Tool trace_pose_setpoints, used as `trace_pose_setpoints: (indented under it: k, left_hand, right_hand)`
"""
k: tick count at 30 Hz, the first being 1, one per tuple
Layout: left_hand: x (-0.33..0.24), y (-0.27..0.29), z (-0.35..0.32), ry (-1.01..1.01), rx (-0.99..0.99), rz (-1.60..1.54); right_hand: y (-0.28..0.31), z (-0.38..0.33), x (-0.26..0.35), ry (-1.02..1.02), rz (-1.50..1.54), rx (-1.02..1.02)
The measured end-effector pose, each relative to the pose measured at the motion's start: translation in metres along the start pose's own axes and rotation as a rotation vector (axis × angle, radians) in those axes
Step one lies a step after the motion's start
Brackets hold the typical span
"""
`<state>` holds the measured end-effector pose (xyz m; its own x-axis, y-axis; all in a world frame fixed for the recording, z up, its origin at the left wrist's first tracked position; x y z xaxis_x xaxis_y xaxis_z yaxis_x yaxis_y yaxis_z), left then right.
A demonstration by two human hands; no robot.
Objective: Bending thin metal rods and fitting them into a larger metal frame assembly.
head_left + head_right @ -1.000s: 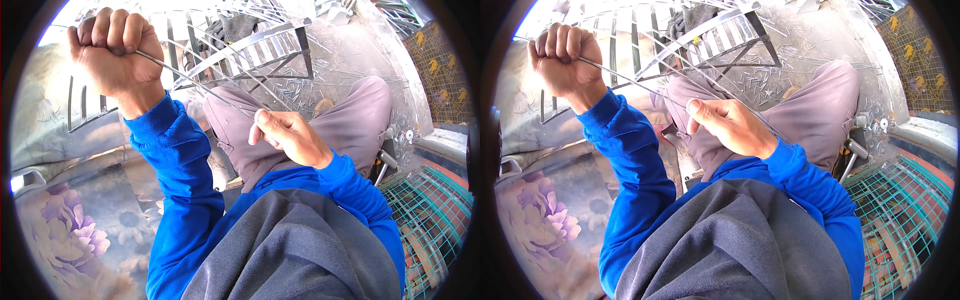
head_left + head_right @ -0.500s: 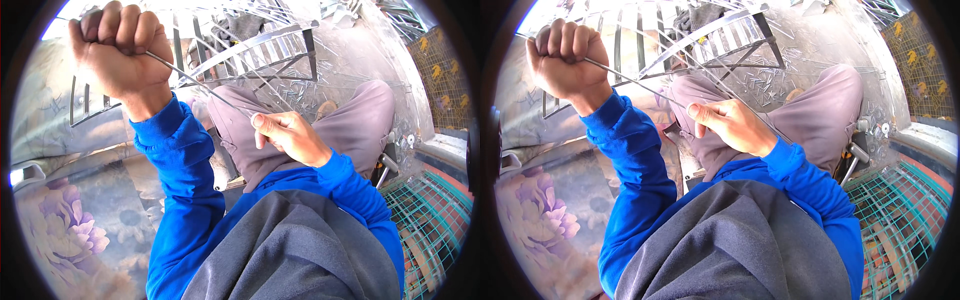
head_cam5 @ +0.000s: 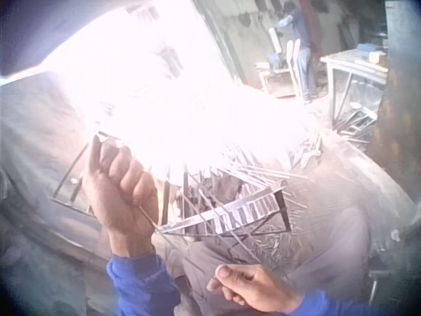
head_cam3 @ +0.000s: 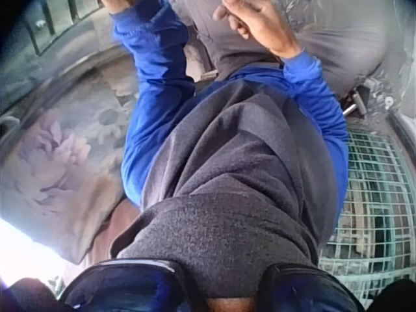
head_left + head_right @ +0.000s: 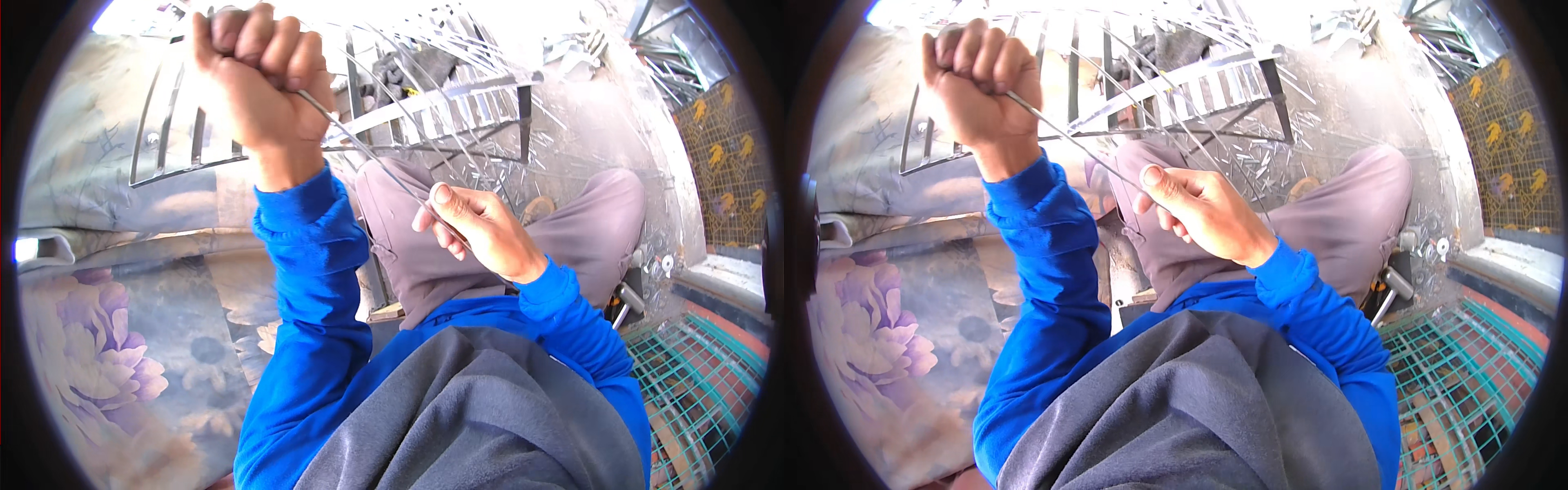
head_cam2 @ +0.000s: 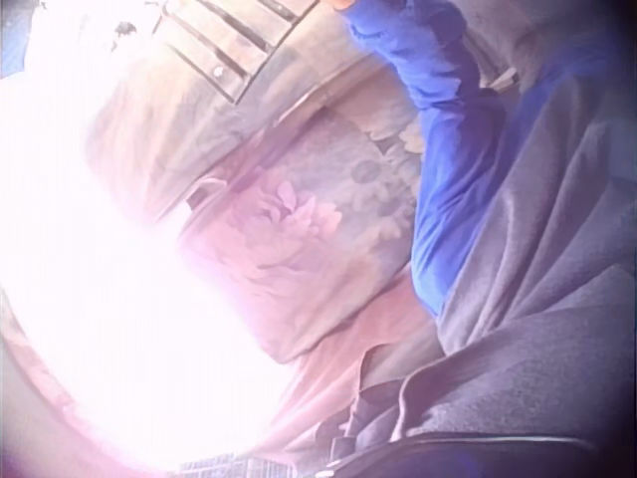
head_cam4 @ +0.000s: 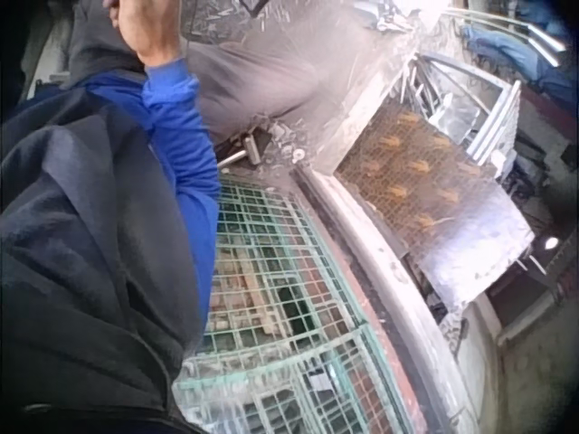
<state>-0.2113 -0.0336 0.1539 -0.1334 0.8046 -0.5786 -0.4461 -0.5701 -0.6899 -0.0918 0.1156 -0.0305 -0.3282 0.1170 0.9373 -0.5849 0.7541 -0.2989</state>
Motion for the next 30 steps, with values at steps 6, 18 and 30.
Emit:
trace_pose_setpoints:
  k: [6, 18, 30]
  left_hand:
    - [-0.015, 0.009, 0.008, -0.118, -0.044, 0.188]
    - [-0.190, 0.030, 0.085, -0.429, -0.354, 0.543]
    - [-0.172, -0.033, 0.074, -0.559, -0.270, 0.632]
  right_hand:
    - [-0.001, 0.023, 0.044, 0.097, -0.016, -0.159]
    - [-0.032, 0.028, 0.043, 0.197, -0.084, -0.111]
    - [-0.034, 0.036, 0.033, 0.174, -0.229, -0.102]
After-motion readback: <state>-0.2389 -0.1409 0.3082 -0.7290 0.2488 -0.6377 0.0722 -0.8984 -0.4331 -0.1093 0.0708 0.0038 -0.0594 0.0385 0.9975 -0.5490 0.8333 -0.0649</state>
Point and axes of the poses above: each hand's wrist, its own z-axis towards the middle knuckle, its own y-axis out of the back of the hand, x = y × z, the point moved 7 cm from there along z, towards the middle knuckle, and after that the axes turned 7 degrees about -z, right-handed, at the moved point
